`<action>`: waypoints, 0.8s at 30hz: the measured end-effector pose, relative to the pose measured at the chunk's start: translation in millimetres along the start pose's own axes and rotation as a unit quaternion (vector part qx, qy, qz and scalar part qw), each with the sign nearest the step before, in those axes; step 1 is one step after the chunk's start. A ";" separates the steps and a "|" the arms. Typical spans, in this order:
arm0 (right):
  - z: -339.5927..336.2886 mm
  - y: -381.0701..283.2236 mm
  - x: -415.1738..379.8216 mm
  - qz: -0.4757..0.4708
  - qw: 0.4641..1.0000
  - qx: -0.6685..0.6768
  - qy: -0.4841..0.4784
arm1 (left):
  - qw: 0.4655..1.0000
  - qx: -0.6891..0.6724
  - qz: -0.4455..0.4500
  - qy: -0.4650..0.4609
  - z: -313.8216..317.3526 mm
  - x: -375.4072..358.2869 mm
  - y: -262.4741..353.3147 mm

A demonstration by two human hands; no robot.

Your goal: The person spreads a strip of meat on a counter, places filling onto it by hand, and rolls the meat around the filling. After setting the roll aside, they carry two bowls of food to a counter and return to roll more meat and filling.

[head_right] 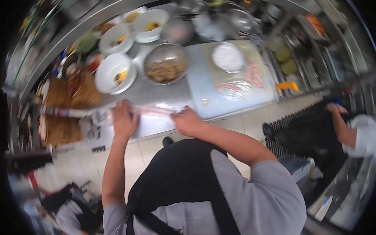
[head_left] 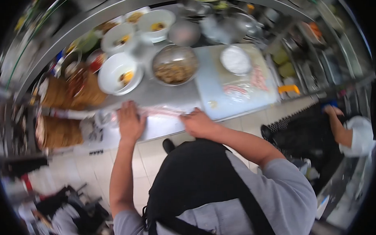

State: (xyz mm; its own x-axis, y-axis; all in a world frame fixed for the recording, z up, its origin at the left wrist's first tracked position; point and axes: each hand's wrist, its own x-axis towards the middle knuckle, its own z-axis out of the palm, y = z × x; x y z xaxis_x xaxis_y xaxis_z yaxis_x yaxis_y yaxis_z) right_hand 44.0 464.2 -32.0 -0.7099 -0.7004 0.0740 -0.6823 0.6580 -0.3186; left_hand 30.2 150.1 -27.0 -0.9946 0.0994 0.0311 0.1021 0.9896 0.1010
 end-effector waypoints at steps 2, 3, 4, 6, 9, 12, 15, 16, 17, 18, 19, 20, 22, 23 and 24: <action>-11.4 -2.1 -5.4 -0.002 0.999 0.051 -0.018 | 0.996 0.004 0.074 0.053 -15.5 8.1 20.6; -17.2 -0.6 -15.5 0.019 0.999 0.046 -0.009 | 0.988 0.019 0.113 0.106 -20.8 16.6 30.0; -21.2 -1.0 -25.4 0.017 0.994 0.103 0.038 | 0.985 0.015 0.132 0.106 -22.4 27.5 44.3; -30.5 4.9 -43.5 0.023 0.983 0.155 0.094 | 0.959 -0.078 0.253 0.104 -23.4 43.9 81.6; -49.6 26.2 -86.0 0.157 0.956 0.172 0.177 | 0.914 -0.182 0.346 0.111 -32.3 67.0 170.0; -69.9 74.1 -114.2 0.278 0.920 0.136 0.241 | 0.922 -0.220 0.319 0.017 -20.4 96.7 249.7; -75.1 136.3 -111.7 0.341 0.894 0.075 0.281 | 0.936 -0.196 0.291 0.006 10.9 116.7 299.2; -80.1 153.0 -109.7 0.343 0.909 0.040 0.232 | 0.946 -0.171 0.276 0.009 16.6 120.5 307.6; -81.6 162.5 -110.2 0.345 0.921 0.005 0.182 | 0.946 -0.168 0.277 0.009 21.7 122.1 310.5; -83.6 163.3 -109.7 0.344 0.921 0.007 0.184 | 0.947 -0.168 0.274 -0.009 22.3 122.4 313.0; -85.0 163.9 -107.4 0.342 0.928 0.001 0.147 | 0.948 -0.168 0.270 -0.027 22.5 123.4 314.4; -86.1 163.9 -105.5 0.338 0.935 -0.005 0.110 | 0.948 -0.165 0.269 -0.026 22.7 124.5 313.3; -86.3 165.2 -108.5 0.340 0.933 -0.009 0.119 | 0.948 -0.124 0.290 -0.048 15.5 123.0 309.3; -87.5 166.7 -108.6 0.343 0.930 -0.017 0.130 | 0.949 -0.124 0.287 -0.047 14.5 122.5 306.9; -91.2 162.8 -108.4 0.338 0.932 -0.018 0.129 | 0.942 -0.142 0.302 -0.027 14.4 122.1 303.5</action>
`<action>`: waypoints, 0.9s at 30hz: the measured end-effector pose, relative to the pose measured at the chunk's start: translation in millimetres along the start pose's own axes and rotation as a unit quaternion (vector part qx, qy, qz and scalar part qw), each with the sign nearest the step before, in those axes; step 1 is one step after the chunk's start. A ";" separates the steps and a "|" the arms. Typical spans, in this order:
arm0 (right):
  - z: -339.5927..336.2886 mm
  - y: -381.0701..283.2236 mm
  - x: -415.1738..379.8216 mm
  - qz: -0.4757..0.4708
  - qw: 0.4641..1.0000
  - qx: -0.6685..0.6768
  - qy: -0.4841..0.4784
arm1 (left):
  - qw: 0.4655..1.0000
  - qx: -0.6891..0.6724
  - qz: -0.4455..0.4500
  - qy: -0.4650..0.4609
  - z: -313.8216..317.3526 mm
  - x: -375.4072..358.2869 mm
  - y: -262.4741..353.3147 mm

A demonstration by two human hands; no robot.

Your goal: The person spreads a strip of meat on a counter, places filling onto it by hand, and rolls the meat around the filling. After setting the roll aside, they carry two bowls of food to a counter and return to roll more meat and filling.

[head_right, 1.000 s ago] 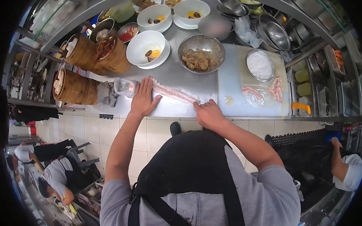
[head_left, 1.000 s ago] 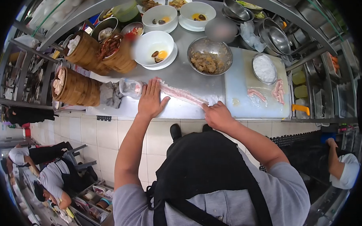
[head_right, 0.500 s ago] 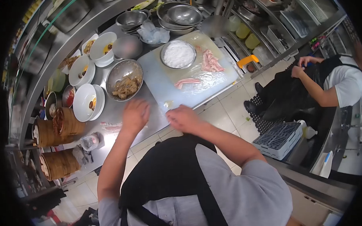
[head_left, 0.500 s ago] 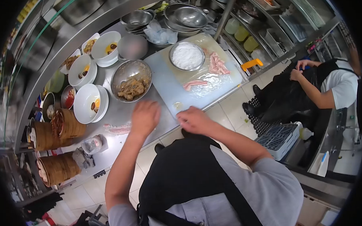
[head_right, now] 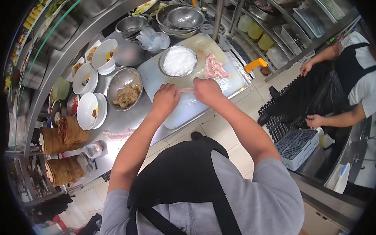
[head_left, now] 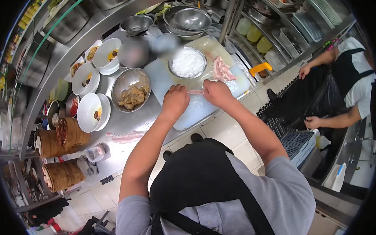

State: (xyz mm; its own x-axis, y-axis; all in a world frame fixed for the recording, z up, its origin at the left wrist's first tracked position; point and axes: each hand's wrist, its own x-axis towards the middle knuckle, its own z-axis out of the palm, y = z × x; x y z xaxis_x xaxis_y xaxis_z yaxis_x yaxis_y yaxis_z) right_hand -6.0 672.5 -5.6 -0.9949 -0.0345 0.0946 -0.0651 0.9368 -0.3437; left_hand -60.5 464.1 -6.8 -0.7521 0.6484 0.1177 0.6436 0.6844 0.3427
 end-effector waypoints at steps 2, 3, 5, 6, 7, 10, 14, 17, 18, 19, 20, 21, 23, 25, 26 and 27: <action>-9.1 -10.7 -4.0 -0.064 0.997 0.040 -0.006 | 1.000 -0.008 0.016 0.025 -1.8 0.8 -2.9; -2.7 -12.0 -4.4 -0.066 0.997 0.042 -0.008 | 0.999 -0.007 0.040 0.035 1.7 -1.1 -0.6; 12.5 -12.0 -2.8 -0.087 0.996 0.011 0.027 | 0.997 -0.005 0.064 0.048 5.4 0.4 -0.1; 13.2 -11.5 0.9 -0.090 0.996 0.009 0.028 | 0.996 0.035 0.079 0.021 6.4 6.5 -2.0; 13.7 -10.5 5.2 -0.074 0.997 -0.008 0.009 | 0.993 0.074 0.095 -0.006 7.0 10.0 -4.6; 6.8 -23.2 1.8 -0.056 0.996 0.073 0.015 | 0.998 -0.037 0.038 -0.036 -21.2 11.5 -2.3; -29.1 -69.3 5.4 -0.054 0.951 0.283 -0.109 | 0.962 -0.214 -0.021 -0.169 -94.4 -4.0 -24.2; -28.4 -86.5 10.4 -0.026 0.861 0.439 -0.254 | 0.947 -0.273 -0.031 -0.169 -116.9 -28.4 -48.8; -28.6 -94.4 10.2 -0.033 0.860 0.439 -0.258 | 0.928 -0.312 -0.047 -0.196 -129.7 -40.8 -49.4; -29.0 -103.2 8.1 -0.029 0.812 0.516 -0.271 | 0.908 -0.351 -0.063 -0.222 -141.3 -52.8 -49.3; -28.4 -112.4 5.7 -0.023 0.757 0.588 -0.283 | 0.909 -0.351 -0.070 -0.216 -150.8 -64.3 -48.9; -26.6 -121.2 4.2 -0.029 0.755 0.586 -0.291 | 0.906 -0.360 -0.075 -0.209 -159.1 -76.3 -48.3; -22.3 -138.5 3.1 -0.033 0.732 0.614 -0.293 | 0.913 -0.357 -0.074 -0.183 -167.2 -97.2 -52.9; -17.1 -154.4 3.1 -0.031 0.750 0.589 -0.299 | 0.924 -0.336 -0.096 -0.154 -182.4 -114.9 -50.7; -14.8 -162.0 3.7 -0.023 0.770 0.566 -0.294 | 0.934 -0.313 -0.110 -0.132 -188.6 -123.5 -51.3; -15.0 -169.8 3.9 -0.028 0.768 0.565 -0.301 | 0.934 -0.312 -0.117 -0.127 -191.0 -132.5 -54.7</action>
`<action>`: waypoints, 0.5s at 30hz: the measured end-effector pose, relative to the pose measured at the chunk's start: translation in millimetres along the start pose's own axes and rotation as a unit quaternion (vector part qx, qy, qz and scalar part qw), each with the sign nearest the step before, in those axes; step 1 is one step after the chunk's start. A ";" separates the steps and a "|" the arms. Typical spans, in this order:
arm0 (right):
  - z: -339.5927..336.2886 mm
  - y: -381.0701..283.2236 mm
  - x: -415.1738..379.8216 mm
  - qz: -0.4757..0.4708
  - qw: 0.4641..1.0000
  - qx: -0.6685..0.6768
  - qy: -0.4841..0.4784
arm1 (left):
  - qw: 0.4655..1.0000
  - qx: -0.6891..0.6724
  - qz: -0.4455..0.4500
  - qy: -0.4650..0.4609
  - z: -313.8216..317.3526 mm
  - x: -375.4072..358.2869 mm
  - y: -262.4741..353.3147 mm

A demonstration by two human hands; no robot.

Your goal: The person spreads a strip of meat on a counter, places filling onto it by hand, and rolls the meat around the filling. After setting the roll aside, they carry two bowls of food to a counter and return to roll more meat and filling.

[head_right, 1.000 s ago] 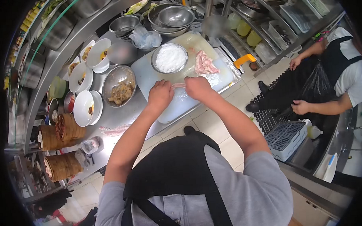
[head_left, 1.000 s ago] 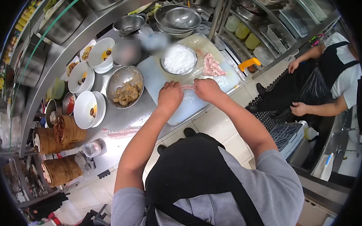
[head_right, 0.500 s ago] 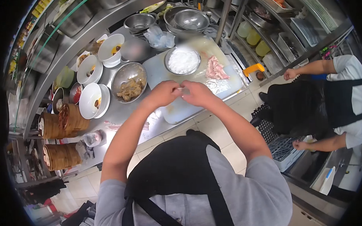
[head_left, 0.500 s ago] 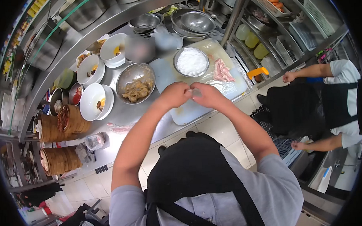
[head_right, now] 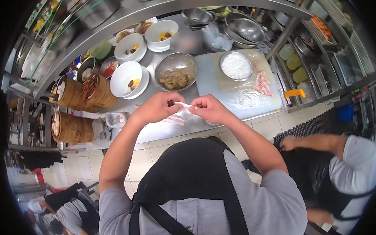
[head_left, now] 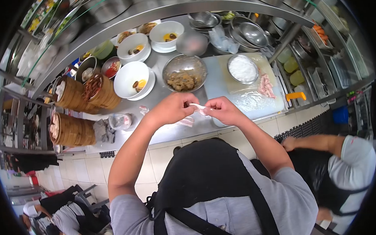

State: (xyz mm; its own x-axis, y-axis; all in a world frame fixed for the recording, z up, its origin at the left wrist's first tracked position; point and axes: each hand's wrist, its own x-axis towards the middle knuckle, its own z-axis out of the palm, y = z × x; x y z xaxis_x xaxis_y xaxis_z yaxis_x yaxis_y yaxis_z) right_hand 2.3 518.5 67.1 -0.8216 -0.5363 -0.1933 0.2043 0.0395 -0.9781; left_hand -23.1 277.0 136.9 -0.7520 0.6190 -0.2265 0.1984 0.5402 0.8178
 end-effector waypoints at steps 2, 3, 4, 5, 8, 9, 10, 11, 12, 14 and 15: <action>11.2 -8.3 5.5 0.029 0.996 -0.086 0.006 | 0.999 -0.002 0.009 0.048 -5.8 -14.6 -7.5; 16.1 -6.2 9.7 0.026 0.996 -0.087 0.002 | 0.999 -0.001 0.008 0.053 -8.0 -19.7 -14.4; 20.4 -0.8 14.1 -0.002 0.997 -0.080 -0.004 | 0.999 -0.009 0.013 0.049 -9.2 -23.9 -23.7; 24.2 4.3 18.0 -0.030 0.997 -0.072 -0.010 | 0.999 -0.019 0.019 0.045 -10.5 -28.0 -29.9; 34.8 13.4 29.3 -0.010 0.999 -0.043 -0.004 | 0.998 -0.053 -0.030 0.033 -20.9 -39.6 -26.7; 39.0 10.8 30.0 -0.009 0.999 -0.044 -0.006 | 0.997 -0.055 -0.031 0.033 -22.3 -41.5 -32.9; 43.2 6.2 29.7 -0.003 0.999 -0.035 -0.033 | 0.996 -0.072 -0.032 0.036 -23.7 -42.9 -42.8; 46.7 4.6 29.9 0.004 0.998 -0.026 -0.060 | 0.995 -0.090 -0.034 0.038 -25.7 -45.2 -50.0; 47.7 8.3 31.0 0.006 0.998 -0.024 -0.061 | 0.994 -0.091 -0.036 0.037 -28.8 -48.4 -52.6; 45.8 16.8 34.6 0.016 0.994 -0.050 -0.091 | 0.993 -0.068 -0.092 0.005 -34.8 -53.7 -55.3; 46.5 16.5 35.2 0.017 0.995 -0.048 -0.091 | 0.993 -0.069 -0.094 0.003 -33.6 -55.8 -59.1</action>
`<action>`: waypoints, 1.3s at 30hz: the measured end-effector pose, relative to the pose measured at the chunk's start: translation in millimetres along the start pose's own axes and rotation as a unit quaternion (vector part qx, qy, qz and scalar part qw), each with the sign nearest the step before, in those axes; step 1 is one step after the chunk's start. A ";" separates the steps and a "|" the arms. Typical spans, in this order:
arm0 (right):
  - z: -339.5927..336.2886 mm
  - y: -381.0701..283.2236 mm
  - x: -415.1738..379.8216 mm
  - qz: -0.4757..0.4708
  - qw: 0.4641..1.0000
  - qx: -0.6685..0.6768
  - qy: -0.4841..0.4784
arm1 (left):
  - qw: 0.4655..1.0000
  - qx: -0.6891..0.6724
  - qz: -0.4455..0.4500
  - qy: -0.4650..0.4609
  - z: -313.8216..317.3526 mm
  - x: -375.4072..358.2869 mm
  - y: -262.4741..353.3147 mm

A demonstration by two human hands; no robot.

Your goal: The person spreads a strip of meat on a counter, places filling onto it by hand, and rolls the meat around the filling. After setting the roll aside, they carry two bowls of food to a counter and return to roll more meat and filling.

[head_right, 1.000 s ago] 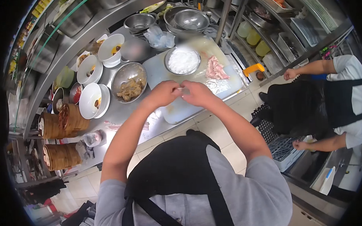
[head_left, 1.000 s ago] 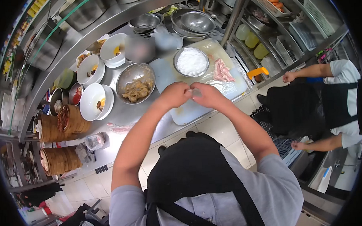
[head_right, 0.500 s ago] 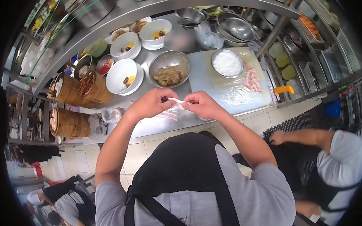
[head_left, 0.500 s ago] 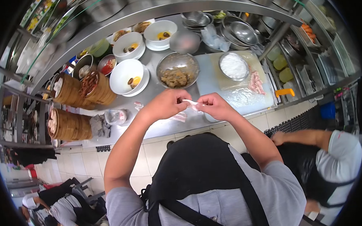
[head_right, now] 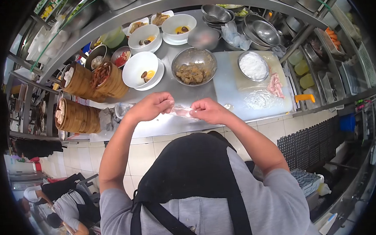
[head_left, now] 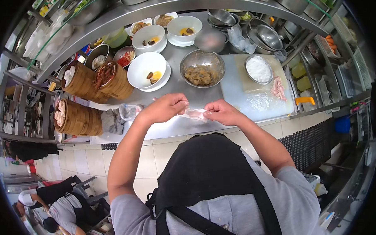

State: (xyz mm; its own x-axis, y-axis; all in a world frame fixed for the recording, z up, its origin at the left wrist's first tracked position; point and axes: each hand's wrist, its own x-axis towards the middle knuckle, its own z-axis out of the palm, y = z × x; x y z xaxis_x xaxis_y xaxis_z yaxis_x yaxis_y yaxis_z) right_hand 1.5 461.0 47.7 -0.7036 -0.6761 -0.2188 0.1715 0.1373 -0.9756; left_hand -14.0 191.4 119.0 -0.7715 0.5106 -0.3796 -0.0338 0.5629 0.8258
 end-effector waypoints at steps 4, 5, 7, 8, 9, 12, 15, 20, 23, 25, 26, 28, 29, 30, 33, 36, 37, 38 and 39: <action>1.8 -11.5 -0.5 0.027 0.997 -0.069 -0.028 | 0.984 0.071 0.161 0.034 25.4 -4.2 -10.3; 2.7 -15.0 -0.7 0.014 0.992 -0.111 -0.061 | 0.969 0.070 0.229 0.053 35.6 -2.2 -9.1; 4.0 -17.2 -1.7 0.005 0.989 -0.134 -0.063 | 0.980 -0.035 0.191 -0.033 50.5 9.8 -20.4; 4.4 -18.9 -1.4 -0.007 0.985 -0.158 -0.065 | 0.971 -0.140 0.153 -0.116 58.0 14.7 -28.7; 4.7 -24.0 -1.7 -0.003 0.984 -0.161 -0.080 | 0.969 -0.162 0.150 -0.112 64.3 17.7 -35.4; 3.7 -29.4 -4.2 0.091 0.976 -0.179 -0.084 | 0.969 -0.200 0.067 -0.133 70.9 14.1 -45.7; 4.1 -13.7 -5.3 0.091 0.975 -0.174 -0.104 | 0.990 -0.101 0.013 -0.094 70.0 1.3 -45.3; 19.5 9.3 -4.3 0.106 0.965 -0.208 -0.117 | 0.996 -0.011 -0.027 -0.084 70.4 -20.9 -67.4; 24.8 31.4 7.1 0.095 0.969 -0.210 -0.089 | 0.999 0.016 0.027 -0.032 64.7 -26.7 -83.4; 28.9 40.3 20.2 0.073 0.976 -0.201 -0.045 | 0.999 0.048 0.010 0.021 51.6 -21.0 -86.2; 29.6 43.5 27.5 0.050 0.980 -0.194 -0.002 | 0.999 0.049 0.011 0.019 46.0 -17.1 -88.8; 29.4 36.9 43.7 0.015 0.967 -0.251 0.026 | 0.975 0.150 0.111 0.124 35.2 -6.2 -93.9; 28.4 36.2 51.0 -0.056 0.928 -0.361 0.069 | 0.958 0.195 0.133 0.162 32.2 0.1 -95.2; 28.0 36.3 56.1 -0.125 0.870 -0.463 0.111 | 0.958 0.196 0.133 0.162 31.6 4.9 -97.4; 29.2 41.9 65.8 -0.214 0.745 -0.629 0.068 | 0.886 0.352 0.175 0.244 36.4 12.5 -110.1; 36.2 68.3 64.5 -0.242 0.704 -0.666 0.046 | 0.853 0.446 0.188 0.193 48.2 9.1 -128.1; 36.6 68.7 60.0 -0.243 0.702 -0.668 0.046 | 0.848 0.457 0.174 0.203 52.9 3.5 -129.7; 36.8 69.3 53.1 -0.208 0.723 -0.658 0.030 | 0.843 0.467 0.159 0.213 58.0 -1.8 -131.3; 38.5 65.2 46.3 -0.172 0.743 -0.647 0.014 | 0.844 0.466 0.158 0.213 62.5 -7.5 -130.8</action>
State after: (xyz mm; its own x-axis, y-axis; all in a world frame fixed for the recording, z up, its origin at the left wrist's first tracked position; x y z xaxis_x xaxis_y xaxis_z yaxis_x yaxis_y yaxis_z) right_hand 6.7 410.8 -25.4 -0.5702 -0.8189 0.0657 -0.8147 0.5535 -0.1729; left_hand 35.9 154.5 -12.2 -0.8142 0.5617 0.1468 0.5768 0.8112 0.0956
